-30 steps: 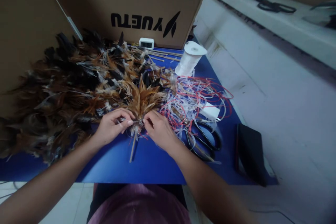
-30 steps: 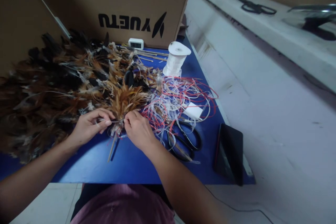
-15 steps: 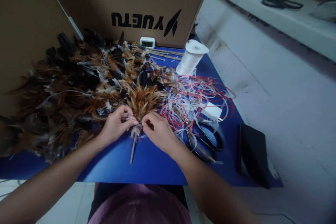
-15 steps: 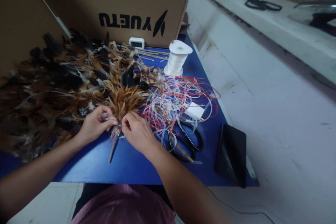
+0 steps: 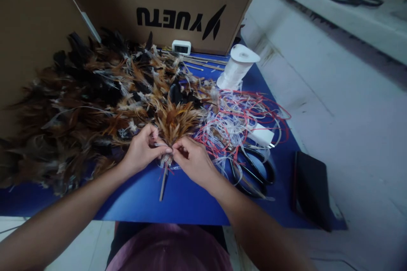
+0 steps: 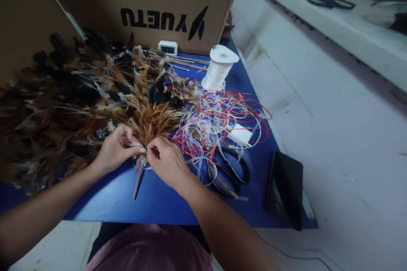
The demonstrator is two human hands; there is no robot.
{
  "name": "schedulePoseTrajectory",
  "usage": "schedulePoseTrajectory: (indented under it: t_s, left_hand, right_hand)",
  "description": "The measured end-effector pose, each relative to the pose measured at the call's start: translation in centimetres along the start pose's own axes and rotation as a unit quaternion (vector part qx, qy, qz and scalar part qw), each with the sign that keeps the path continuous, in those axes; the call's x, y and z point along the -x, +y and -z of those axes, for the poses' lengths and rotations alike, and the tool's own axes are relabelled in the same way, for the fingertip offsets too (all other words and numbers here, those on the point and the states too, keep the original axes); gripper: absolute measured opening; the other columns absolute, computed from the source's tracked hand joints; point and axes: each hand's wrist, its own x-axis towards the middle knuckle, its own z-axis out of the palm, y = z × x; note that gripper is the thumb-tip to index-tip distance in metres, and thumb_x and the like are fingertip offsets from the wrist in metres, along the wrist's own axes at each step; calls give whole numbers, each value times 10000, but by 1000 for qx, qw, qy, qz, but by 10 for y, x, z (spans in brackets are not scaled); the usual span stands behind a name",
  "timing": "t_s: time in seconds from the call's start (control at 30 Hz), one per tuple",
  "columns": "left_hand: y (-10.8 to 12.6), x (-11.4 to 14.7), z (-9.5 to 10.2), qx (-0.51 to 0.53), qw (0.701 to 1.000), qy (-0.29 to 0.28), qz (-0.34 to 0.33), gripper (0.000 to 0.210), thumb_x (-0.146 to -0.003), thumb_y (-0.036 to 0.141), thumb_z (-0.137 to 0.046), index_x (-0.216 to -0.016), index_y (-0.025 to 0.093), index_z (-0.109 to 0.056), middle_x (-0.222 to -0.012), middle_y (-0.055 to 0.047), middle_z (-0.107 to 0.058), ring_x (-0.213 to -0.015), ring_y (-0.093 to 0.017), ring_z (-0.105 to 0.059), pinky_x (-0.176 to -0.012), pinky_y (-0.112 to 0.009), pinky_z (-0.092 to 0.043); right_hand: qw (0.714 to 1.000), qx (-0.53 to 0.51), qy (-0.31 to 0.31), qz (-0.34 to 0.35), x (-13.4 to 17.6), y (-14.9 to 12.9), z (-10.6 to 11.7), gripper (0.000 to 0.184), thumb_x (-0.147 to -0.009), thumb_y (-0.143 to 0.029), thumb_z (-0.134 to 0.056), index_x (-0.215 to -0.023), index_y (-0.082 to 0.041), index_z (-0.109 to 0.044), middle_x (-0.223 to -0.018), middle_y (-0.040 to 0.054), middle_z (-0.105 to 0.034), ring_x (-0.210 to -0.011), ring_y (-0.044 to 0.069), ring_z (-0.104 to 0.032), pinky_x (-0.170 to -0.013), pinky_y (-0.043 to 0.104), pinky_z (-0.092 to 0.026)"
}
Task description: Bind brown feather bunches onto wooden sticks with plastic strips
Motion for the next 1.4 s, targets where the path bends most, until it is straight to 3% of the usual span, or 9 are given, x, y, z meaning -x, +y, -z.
schedulePoseTrajectory:
  t_s: [0.33,0.57,0.87,1.07,1.4]
  left_hand:
    - [6,-2,1,49,998,-34,26,532,-640,245,-807,-877,237,-331,-556,61,-665,-405,-128,-599,-402,-201,-470]
    - [9,0,7,92,991,-83,42,460,-721,240,-751,-932,232,-343,-687,-14,-728,-548,-168,-683,-517,-268,-558]
    - [12,4,3,38,997,-38,54,508,-691,252,-775,-929,240,-326,-588,52,-681,-440,-157,-640,-391,-209,-491]
    - [10,4,1,24,998,-26,45,490,-679,255,-775,-837,236,-312,-596,40,-687,-465,-158,-655,-418,-225,-523]
    - [12,8,1,30,999,-8,20,467,-671,233,-777,-969,202,-419,-630,28,-681,-491,-142,-648,-451,-223,-525]
  right_hand:
    - [1000,-26,-2,-10,0,-1,0,82,-789,-125,-552,-760,-189,-594,-712,-17,-605,-649,106,-547,-611,219,-411]
    - [1000,-20,-4,-19,-1,-1,1,73,-786,-131,-558,-745,-183,-589,-709,-18,-600,-664,107,-542,-634,222,-412]
    - [999,-30,-10,-9,-1,-2,2,84,-787,-127,-538,-756,-187,-589,-722,-16,-607,-679,109,-549,-642,220,-420]
    - [1000,-28,-4,-5,-1,-1,1,85,-781,-130,-539,-751,-191,-588,-701,-17,-596,-673,113,-548,-634,221,-423]
    - [1000,-17,-13,2,0,-1,3,74,-807,-142,-526,-776,-181,-581,-720,-16,-582,-660,103,-532,-623,219,-409]
